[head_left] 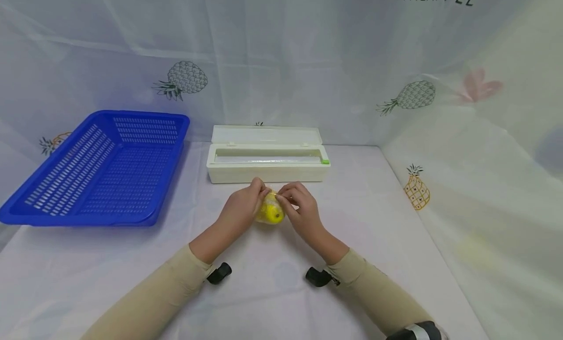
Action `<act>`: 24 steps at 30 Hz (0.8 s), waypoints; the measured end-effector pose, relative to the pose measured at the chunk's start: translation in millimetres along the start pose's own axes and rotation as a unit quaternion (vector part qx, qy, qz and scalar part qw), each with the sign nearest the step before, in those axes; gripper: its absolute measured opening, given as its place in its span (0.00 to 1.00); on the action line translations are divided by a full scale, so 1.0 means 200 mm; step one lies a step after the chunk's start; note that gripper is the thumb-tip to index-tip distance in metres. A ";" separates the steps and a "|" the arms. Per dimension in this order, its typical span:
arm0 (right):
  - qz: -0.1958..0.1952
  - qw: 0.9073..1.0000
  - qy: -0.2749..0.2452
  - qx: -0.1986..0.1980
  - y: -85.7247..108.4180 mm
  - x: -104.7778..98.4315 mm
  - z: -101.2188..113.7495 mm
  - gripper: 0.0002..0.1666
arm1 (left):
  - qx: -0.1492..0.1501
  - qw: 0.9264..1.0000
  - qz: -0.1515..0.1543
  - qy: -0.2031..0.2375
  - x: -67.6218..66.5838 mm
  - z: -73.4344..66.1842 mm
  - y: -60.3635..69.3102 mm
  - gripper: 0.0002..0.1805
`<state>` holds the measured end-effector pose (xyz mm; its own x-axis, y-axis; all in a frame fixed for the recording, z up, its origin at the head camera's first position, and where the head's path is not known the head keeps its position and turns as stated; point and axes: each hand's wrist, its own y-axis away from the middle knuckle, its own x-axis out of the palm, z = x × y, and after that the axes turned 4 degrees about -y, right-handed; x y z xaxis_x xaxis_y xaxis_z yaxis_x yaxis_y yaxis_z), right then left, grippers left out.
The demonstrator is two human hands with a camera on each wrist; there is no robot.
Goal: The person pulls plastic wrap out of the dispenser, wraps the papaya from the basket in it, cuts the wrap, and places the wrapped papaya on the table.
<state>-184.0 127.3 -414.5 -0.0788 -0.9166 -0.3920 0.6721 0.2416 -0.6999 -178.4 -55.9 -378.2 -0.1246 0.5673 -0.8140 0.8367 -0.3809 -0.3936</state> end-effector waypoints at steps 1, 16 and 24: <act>0.011 1.000 0.003 0.002 0.00 0.00 0.01 0.06 | 0.001 1.000 0.002 -0.006 0.00 0.00 0.00 0.08; 0.025 0.995 -0.023 0.091 -0.01 0.05 0.09 0.11 | -0.055 0.998 0.007 -0.008 0.01 0.02 0.05 0.08; 0.014 0.987 -0.016 0.162 -0.04 0.07 0.13 0.14 | -0.037 0.999 -0.024 -0.026 0.03 0.02 0.07 0.06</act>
<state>-172.5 104.7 -398.7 -0.0366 -0.9220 -0.3854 0.8737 0.1577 -0.4602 -169.4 -61.0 -389.9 -0.1924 0.5442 -0.8166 0.8662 -0.2969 -0.4020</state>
